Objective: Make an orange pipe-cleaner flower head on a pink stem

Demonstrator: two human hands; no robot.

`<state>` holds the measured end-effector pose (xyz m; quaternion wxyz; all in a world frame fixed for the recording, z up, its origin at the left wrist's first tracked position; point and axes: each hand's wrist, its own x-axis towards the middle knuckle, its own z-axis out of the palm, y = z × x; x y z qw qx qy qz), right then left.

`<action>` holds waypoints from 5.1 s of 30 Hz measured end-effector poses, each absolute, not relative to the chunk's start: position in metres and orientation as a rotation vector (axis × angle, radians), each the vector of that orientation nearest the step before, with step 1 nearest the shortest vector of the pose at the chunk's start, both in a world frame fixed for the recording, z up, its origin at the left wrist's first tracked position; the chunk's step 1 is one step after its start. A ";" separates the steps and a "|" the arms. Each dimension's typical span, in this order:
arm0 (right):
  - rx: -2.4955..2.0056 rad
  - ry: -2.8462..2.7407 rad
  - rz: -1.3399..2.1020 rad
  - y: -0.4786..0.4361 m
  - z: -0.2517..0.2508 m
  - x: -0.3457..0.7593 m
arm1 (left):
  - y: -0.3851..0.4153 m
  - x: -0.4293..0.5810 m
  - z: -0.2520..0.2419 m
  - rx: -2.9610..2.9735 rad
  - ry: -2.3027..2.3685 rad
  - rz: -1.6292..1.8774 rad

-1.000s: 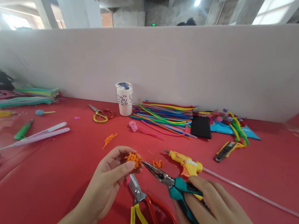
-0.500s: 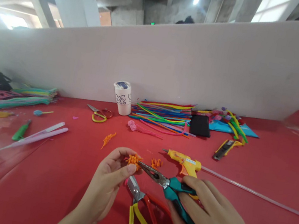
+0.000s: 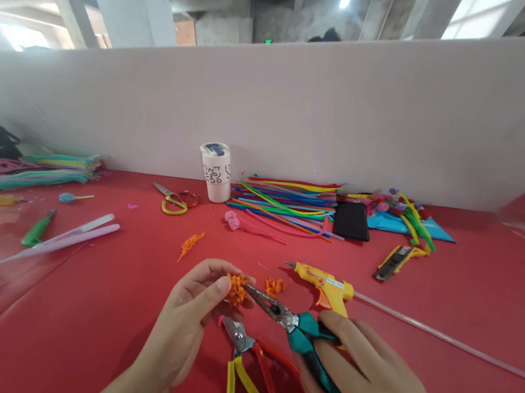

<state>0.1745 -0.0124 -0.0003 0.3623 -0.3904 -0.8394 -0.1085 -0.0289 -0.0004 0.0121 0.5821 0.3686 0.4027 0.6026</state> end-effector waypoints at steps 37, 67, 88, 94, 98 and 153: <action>-1.032 -2.100 -0.095 -0.011 0.005 0.177 | 0.001 -0.030 0.013 0.806 0.878 1.414; -0.999 -2.267 -0.697 -0.016 -0.006 0.184 | -0.004 -0.029 0.015 0.783 0.866 1.402; -1.032 -2.080 0.033 -0.011 0.006 0.178 | 0.001 -0.035 0.014 0.751 0.828 1.426; -1.033 -2.092 0.056 -0.011 0.006 0.178 | -0.001 -0.034 0.013 0.758 0.824 1.410; -1.033 -2.099 0.028 -0.012 0.004 0.179 | -0.001 -0.034 0.011 0.764 0.820 1.411; -1.112 -2.115 0.155 -0.013 0.003 0.179 | -0.003 -0.031 0.016 0.847 0.905 1.438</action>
